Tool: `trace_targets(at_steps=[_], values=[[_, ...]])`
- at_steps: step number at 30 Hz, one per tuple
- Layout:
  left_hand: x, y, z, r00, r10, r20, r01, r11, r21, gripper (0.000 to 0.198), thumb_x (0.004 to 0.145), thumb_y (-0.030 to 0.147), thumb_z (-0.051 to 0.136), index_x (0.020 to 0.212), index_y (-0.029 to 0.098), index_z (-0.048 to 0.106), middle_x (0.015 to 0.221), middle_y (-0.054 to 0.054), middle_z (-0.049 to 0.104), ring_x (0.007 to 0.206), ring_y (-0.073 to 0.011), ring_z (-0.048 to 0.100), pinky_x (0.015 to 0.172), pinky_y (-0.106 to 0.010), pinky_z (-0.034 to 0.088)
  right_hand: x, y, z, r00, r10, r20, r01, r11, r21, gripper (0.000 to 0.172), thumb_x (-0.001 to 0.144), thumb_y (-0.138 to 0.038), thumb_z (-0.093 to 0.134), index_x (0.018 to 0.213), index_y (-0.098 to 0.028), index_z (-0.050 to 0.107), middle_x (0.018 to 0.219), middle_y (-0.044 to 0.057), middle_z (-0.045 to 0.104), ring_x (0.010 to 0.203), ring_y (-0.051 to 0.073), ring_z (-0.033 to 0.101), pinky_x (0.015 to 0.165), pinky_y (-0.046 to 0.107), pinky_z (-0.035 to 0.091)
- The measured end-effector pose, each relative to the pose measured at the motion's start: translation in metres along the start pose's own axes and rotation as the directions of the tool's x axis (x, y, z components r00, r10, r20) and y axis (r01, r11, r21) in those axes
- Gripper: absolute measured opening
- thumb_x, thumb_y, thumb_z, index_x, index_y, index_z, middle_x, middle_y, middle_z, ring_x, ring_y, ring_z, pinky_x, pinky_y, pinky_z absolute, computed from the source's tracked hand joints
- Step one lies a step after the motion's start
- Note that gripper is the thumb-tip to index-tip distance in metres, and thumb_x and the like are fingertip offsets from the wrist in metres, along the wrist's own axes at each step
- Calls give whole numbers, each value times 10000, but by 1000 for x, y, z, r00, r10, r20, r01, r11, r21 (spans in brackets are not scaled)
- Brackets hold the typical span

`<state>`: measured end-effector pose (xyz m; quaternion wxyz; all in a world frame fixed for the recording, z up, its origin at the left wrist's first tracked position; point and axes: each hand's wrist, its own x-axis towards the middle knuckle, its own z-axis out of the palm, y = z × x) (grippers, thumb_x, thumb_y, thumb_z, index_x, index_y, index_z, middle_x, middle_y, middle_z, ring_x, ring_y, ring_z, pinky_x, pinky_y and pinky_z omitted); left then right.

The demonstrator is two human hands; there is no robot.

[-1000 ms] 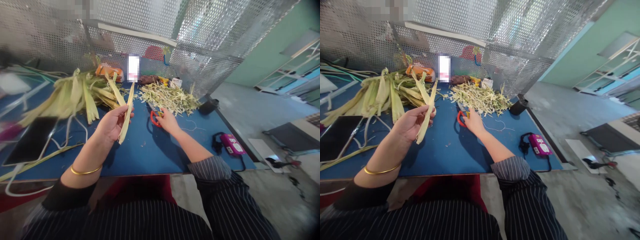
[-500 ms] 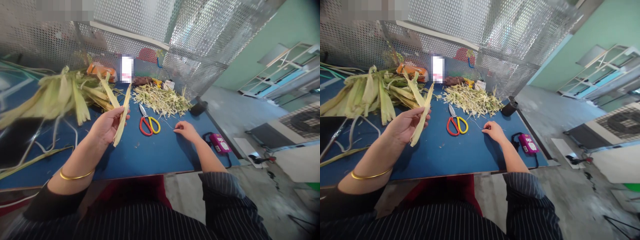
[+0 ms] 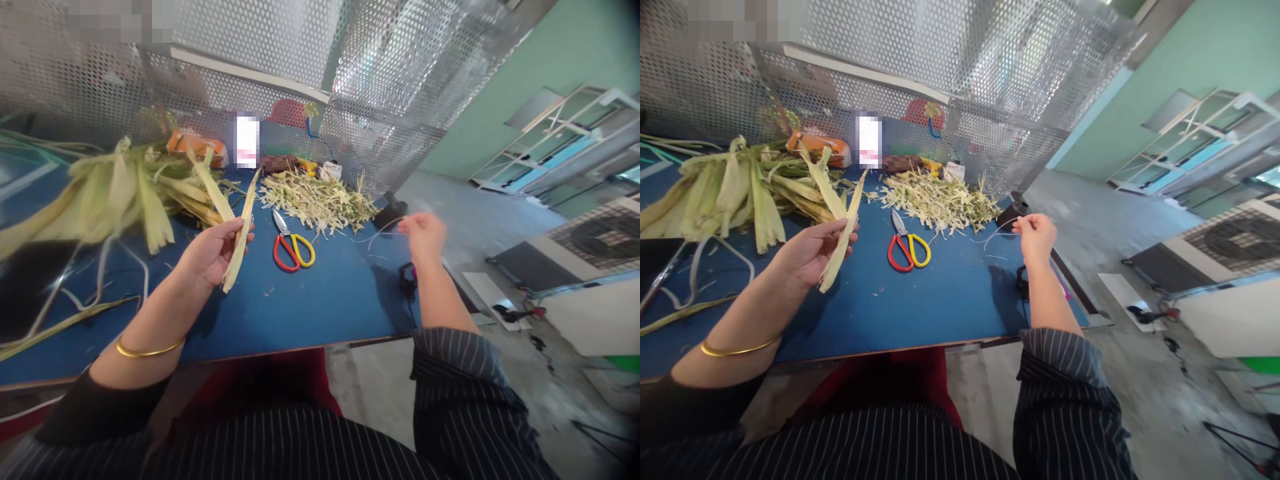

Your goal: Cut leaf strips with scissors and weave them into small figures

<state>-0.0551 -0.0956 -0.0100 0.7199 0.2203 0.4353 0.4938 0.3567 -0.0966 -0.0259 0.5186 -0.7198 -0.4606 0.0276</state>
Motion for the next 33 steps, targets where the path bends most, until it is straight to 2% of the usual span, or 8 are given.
trace_targets(at_steps=[8, 12, 16, 18, 21, 25, 29, 33], values=[[3, -15, 3, 999, 13, 37, -15, 999, 50, 117, 759, 72, 607, 869, 107, 622, 699, -46, 693, 520, -98, 630, 464, -160, 526, 6, 23, 14, 963, 107, 248, 19, 890, -455, 73, 772, -224, 533, 745, -180, 583, 736, 57, 698, 690, 167, 634, 701, 307, 472], [3, -18, 6, 999, 9, 42, -12, 998, 65, 103, 781, 54, 579, 860, 109, 615, 704, -56, 687, 544, -101, 635, 485, -167, 531, 1, 16, 11, 973, 73, 217, 67, 814, -577, 146, 719, -139, 585, 857, -123, 626, 953, 183, 674, 1002, 306, 580, 894, 467, 387], [1, -23, 10, 998, 59, 30, -59, 998, 11, 130, 763, 23, 590, 843, 122, 618, 701, -49, 676, 631, -124, 661, 564, -197, 550, -20, -32, 19, 939, -294, 180, 341, 717, -608, 297, 812, -169, 515, 1092, -100, 586, 1270, 229, 512, 1268, 329, 357, 1067, 508, 165], [1, -29, 12, 994, 85, 68, -84, 996, -20, 133, 746, 25, 605, 828, 127, 630, 685, -38, 665, 614, -115, 647, 568, -199, 541, -39, -68, 35, 830, -514, 218, 545, 664, -512, 283, 890, -303, 449, 1088, -169, 601, 1179, 179, 583, 1208, 305, 416, 1061, 487, 200], [8, -37, 14, 984, 159, 75, -154, 986, -62, 138, 711, 73, 668, 825, 145, 637, 681, -7, 648, 554, -80, 606, 554, -180, 510, -79, -116, 71, 773, -536, 340, 601, 790, -121, 272, 885, -419, 467, 829, -217, 640, 900, 88, 673, 927, 241, 576, 920, 411, 375], [18, -46, 15, 975, 221, 14, -219, 972, -90, 180, 682, 123, 704, 842, 156, 630, 675, 9, 642, 539, -81, 590, 507, -176, 468, -136, -143, 124, 581, -355, 732, 258, 934, 248, 266, 764, -469, 599, 804, -206, 598, 736, 11, 649, 657, 159, 576, 623, 281, 438], [25, -52, 17, 984, 179, 4, -178, 978, -111, 184, 674, 85, 686, 827, 152, 609, 633, 10, 631, 518, -94, 582, 495, -195, 462, -158, -131, 147, 639, -308, 705, 161, 950, 268, 256, 740, -405, 617, 651, -201, 493, 589, -36, 526, 539, 116, 461, 516, 247, 347], [34, -54, 14, 985, 174, 20, -173, 984, -51, 182, 673, 112, 700, 836, 148, 626, 639, 6, 631, 503, -99, 574, 496, -219, 473, -153, -122, 142, 616, -276, 738, -47, 922, 384, 222, 757, -372, 599, 654, -191, 522, 601, -29, 539, 542, 111, 474, 540, 247, 375]])
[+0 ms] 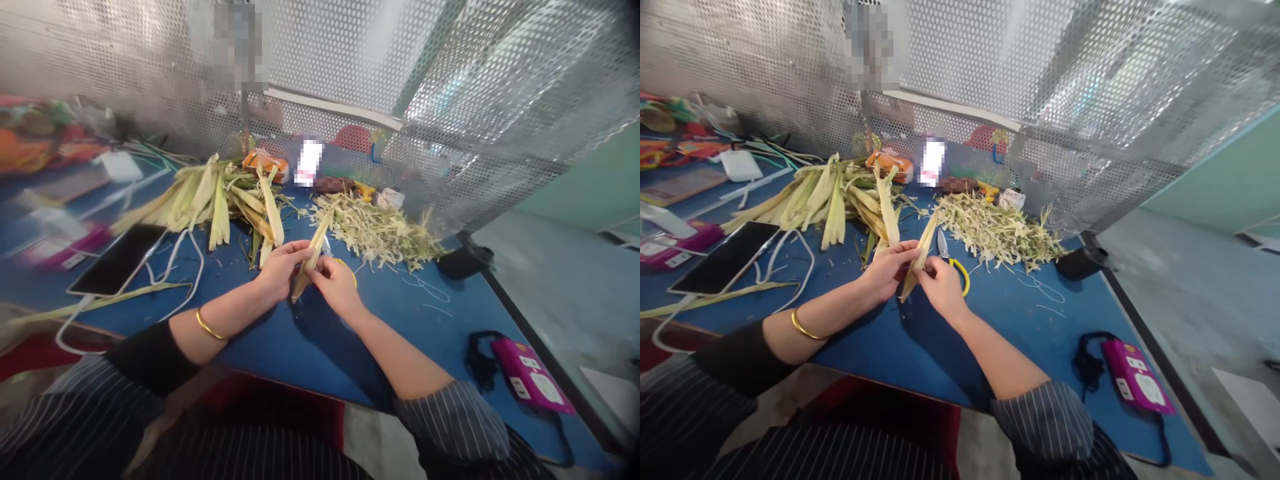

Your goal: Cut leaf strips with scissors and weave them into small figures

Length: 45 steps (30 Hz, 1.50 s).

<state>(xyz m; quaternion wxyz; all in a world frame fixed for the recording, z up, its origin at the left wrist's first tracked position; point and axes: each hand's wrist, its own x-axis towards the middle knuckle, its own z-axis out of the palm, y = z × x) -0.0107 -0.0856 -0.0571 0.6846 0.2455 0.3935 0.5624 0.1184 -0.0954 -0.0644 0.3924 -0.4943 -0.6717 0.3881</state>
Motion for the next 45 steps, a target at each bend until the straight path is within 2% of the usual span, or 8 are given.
trace_targets(at_steps=[7, 15, 20, 26, 33, 36, 40, 45], values=[[17, -5, -8, 999, -44, 27, 43, 999, 31, 108, 706, 155, 703, 793, 141, 642, 668, -18, 652, 521, -105, 591, 518, -230, 478, 4, 3, -5, 987, 139, 79, -158, 916, 370, 226, 728, -386, 628, 658, -189, 546, 552, -27, 565, 502, 106, 508, 543, 245, 419], [7, 4, 1, 991, -134, 20, 133, 991, 7, 67, 781, 107, 616, 758, 105, 678, 565, -25, 627, 437, -60, 520, 409, -166, 386, 33, 11, -46, 984, 76, -162, -58, 992, 109, 222, 797, -383, 466, 711, -196, 552, 545, -5, 529, 489, 134, 496, 546, 285, 435], [6, 1, 1, 993, -103, -52, 104, 994, 15, 41, 769, 120, 636, 758, 129, 674, 716, -53, 701, 512, -70, 574, 466, -173, 435, 50, 27, -84, 882, -92, -462, -34, 966, -258, 370, 714, -298, 583, 1049, -144, 611, 1193, 185, 577, 1079, 285, 530, 896, 419, 409], [7, -10, -1, 997, -55, 52, 50, 994, 93, 72, 748, 151, 663, 815, 124, 665, 665, -44, 681, 525, -87, 589, 496, -185, 460, 29, 14, -38, 995, 15, -98, -13, 1000, 23, 261, 732, -417, 617, 837, -186, 678, 770, 35, 687, 703, 167, 616, 700, 306, 485], [5, -12, 2, 1000, -18, -18, 21, 985, 171, 76, 728, 124, 655, 794, 118, 618, 637, -39, 660, 507, -106, 596, 486, -205, 461, 30, 10, -47, 987, 14, -157, -36, 990, -137, 211, 777, -364, 555, 680, -180, 594, 525, -17, 540, 474, 121, 486, 520, 265, 414], [6, -12, 1, 995, 31, -90, -12, 977, 212, 70, 733, 96, 620, 790, 132, 602, 637, -25, 646, 495, -99, 587, 471, -205, 445, 35, 11, -79, 938, -56, -341, -43, 960, -277, 196, 819, -280, 479, 884, -157, 616, 787, 90, 642, 731, 202, 585, 718, 371, 457], [9, -12, -2, 988, 104, -114, -76, 972, 221, 141, 709, 104, 631, 836, 148, 586, 689, -27, 651, 548, -103, 604, 494, -206, 445, 29, 4, -88, 795, -450, -406, 6, 675, -737, 394, 806, -262, 547, 1171, -115, 558, 1222, 212, 559, 1165, 322, 465, 1011, 501, 281], [11, -9, -4, 954, 268, -134, -237, 949, 207, 220, 678, 109, 638, 889, 145, 590, 718, -13, 639, 604, -97, 598, 537, -207, 452, 3, -4, -29, 996, -88, 12, 87, 941, -327, 231, 769, -436, 620, 834, -215, 619, 773, 43, 682, 685, 182, 621, 675, 330, 491]])
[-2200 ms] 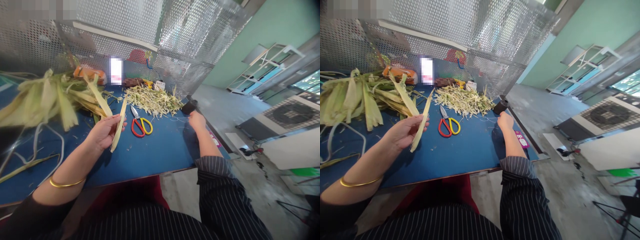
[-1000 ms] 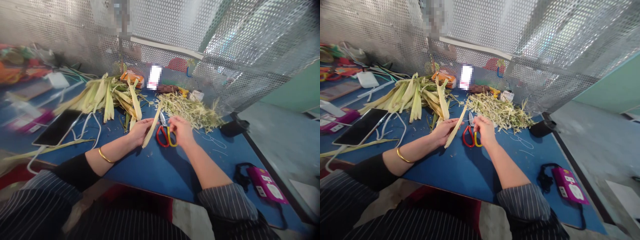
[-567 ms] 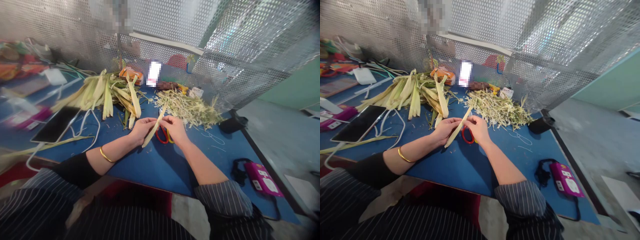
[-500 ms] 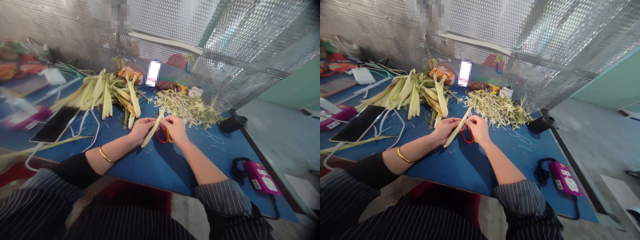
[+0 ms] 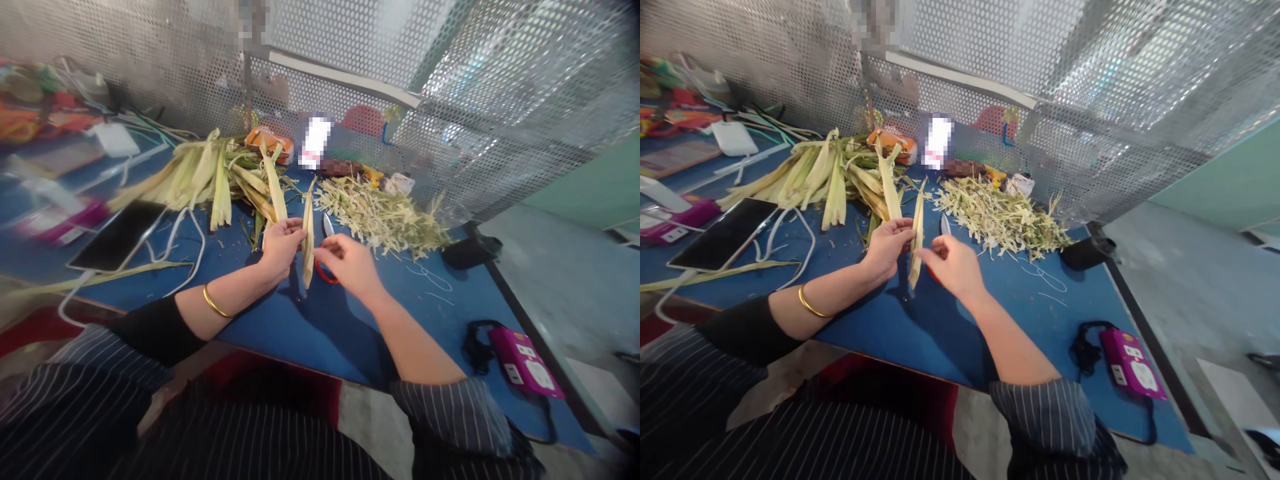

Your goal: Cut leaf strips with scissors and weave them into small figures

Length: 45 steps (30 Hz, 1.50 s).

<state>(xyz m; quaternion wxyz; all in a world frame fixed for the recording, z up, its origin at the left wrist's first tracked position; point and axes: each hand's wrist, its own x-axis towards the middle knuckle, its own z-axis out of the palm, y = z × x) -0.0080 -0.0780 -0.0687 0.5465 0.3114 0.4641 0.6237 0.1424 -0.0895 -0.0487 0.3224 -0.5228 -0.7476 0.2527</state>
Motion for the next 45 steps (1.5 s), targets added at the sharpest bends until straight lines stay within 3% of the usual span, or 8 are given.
trace_targets(at_steps=[4, 8, 14, 22, 27, 34, 39, 45], values=[[-1, 8, -1, 996, 83, -28, -83, 997, 0, 216, 672, 117, 640, 881, 138, 589, 738, -8, 632, 623, -95, 589, 570, -218, 469, -11, -7, 31, 983, 122, 137, -154, 953, 260, 209, 722, -388, 661, 752, -216, 547, 619, 3, 631, 524, 152, 589, 492, 271, 458], [-5, 15, -4, 998, 16, 64, -18, 999, 41, 167, 706, 236, 668, 832, 139, 617, 744, -30, 638, 635, -109, 596, 549, -222, 451, -10, -6, 28, 972, 148, 183, -216, 874, 436, 198, 757, -382, 614, 762, -197, 545, 578, -10, 613, 463, 123, 554, 423, 231, 426], [-9, 16, -8, 984, -62, 164, 29, 979, 200, 149, 647, 255, 738, 681, 135, 657, 654, -23, 607, 548, -77, 514, 516, -218, 411, -7, -9, 18, 965, 196, 175, -257, 845, 469, 201, 763, -385, 600, 762, -187, 564, 529, -21, 605, 442, 103, 534, 436, 210, 403], [-4, 17, -10, 982, -113, 149, 90, 984, 154, 117, 658, 244, 740, 661, 149, 672, 658, -28, 618, 569, -81, 537, 516, -214, 394, -5, -8, 20, 947, 238, 217, -320, 767, 556, 144, 778, -301, 530, 806, -183, 608, 588, -14, 628, 495, 93, 576, 468, 196, 432], [-2, 14, -11, 931, -198, 306, 195, 980, 42, 165, 720, 307, 697, 707, 148, 656, 692, -40, 626, 609, -97, 562, 547, -220, 424, -5, -5, 22, 953, 240, 185, -303, 757, 579, 151, 784, -318, 530, 801, -187, 604, 580, -11, 621, 500, 101, 577, 486, 214, 467], [-11, 14, -6, 945, -58, 323, -15, 976, 219, 223, 625, 262, 771, 749, 137, 635, 677, -29, 633, 570, -99, 558, 512, -216, 419, -10, -8, 19, 995, 89, -33, -77, 959, 273, 187, 821, -325, 495, 738, -196, 601, 546, -21, 585, 464, 99, 529, 464, 214, 418], [-9, 16, -4, 954, -51, 296, 3, 987, 159, 96, 673, 144, 671, 766, 145, 645, 707, -39, 665, 596, -118, 596, 559, -238, 468, -6, 0, 19, 983, 161, -86, -108, 893, 437, 144, 798, -286, 491, 720, -199, 575, 546, -30, 574, 460, 97, 527, 469, 213, 428], [-8, 15, -4, 965, -3, 263, -45, 983, 176, 121, 650, 123, 642, 770, 140, 642, 681, -25, 664, 585, -103, 583, 541, -209, 453, -3, 4, 21, 979, 197, 54, -192, 797, 573, 145, 766, -355, 571, 780, -211, 564, 600, -30, 585, 494, 114, 572, 471, 229, 476]])
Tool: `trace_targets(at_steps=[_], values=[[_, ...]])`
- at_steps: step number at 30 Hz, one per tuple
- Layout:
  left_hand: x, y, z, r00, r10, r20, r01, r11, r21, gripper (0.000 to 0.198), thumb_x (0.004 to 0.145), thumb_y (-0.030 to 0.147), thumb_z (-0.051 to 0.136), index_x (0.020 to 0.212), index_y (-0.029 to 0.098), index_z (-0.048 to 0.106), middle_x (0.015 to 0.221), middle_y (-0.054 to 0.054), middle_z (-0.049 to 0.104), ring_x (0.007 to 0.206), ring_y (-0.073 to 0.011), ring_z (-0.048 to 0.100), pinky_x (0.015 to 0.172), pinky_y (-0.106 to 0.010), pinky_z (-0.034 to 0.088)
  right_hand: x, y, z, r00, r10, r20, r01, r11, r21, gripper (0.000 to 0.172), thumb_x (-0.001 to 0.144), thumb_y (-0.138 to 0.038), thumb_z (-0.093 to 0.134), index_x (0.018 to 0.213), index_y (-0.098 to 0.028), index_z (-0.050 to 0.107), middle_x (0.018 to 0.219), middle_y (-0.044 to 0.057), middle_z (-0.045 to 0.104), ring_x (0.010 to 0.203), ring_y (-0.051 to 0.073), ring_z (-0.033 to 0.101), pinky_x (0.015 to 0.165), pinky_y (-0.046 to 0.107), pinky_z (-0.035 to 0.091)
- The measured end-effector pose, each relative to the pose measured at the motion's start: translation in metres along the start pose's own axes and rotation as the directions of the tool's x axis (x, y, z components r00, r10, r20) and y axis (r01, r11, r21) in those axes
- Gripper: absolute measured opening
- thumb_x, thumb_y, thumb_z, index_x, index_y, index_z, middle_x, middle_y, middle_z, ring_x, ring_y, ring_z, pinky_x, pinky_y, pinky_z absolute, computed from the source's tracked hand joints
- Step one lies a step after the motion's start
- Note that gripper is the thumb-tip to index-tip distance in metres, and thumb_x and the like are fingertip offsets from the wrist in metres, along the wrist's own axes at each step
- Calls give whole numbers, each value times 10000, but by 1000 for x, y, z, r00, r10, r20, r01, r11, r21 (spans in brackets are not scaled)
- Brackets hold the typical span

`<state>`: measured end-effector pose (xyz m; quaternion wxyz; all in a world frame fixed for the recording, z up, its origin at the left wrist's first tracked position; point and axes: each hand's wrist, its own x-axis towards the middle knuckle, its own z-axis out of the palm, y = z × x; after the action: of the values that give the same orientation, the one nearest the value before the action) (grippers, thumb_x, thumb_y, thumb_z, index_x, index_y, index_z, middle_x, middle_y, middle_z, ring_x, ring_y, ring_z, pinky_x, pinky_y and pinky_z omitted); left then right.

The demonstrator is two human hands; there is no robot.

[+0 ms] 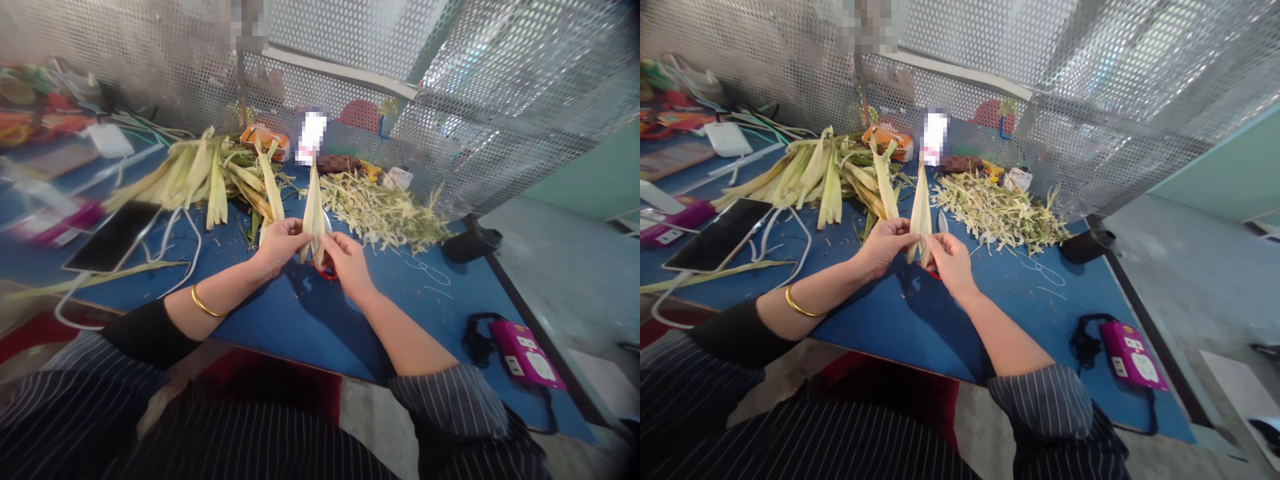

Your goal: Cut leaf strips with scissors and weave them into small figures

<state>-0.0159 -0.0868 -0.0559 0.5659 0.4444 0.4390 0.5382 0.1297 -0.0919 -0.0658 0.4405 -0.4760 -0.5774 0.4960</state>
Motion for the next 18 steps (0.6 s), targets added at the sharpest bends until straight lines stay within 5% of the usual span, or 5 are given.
trace_targets(at_steps=[5, 12, 18], values=[[-1, -3, 0, 998, 60, -16, -57, 991, 123, 133, 636, 94, 605, 759, 141, 629, 678, -19, 661, 604, -104, 590, 557, -204, 455, -2, 0, -1, 1000, 19, -20, -22, 980, -200, 167, 699, -305, 643, 813, -215, 559, 628, -15, 631, 500, 138, 603, 444, 237, 477], [1, -5, -3, 991, 109, -84, -96, 984, 147, 151, 632, 154, 667, 783, 149, 661, 718, -28, 679, 626, -116, 607, 564, -208, 462, 1, 0, -2, 997, 18, -69, -22, 998, -59, 87, 760, -271, 548, 808, -202, 572, 614, -3, 631, 477, 129, 588, 455, 242, 487], [4, 8, -9, 983, 61, -173, -49, 996, 73, 211, 682, 266, 689, 843, 130, 675, 778, -62, 690, 602, -123, 617, 477, -198, 432, 15, 0, -20, 962, -30, -272, 23, 999, -31, 118, 744, -310, 572, 766, -195, 586, 583, -21, 587, 465, 135, 576, 449, 249, 477]])
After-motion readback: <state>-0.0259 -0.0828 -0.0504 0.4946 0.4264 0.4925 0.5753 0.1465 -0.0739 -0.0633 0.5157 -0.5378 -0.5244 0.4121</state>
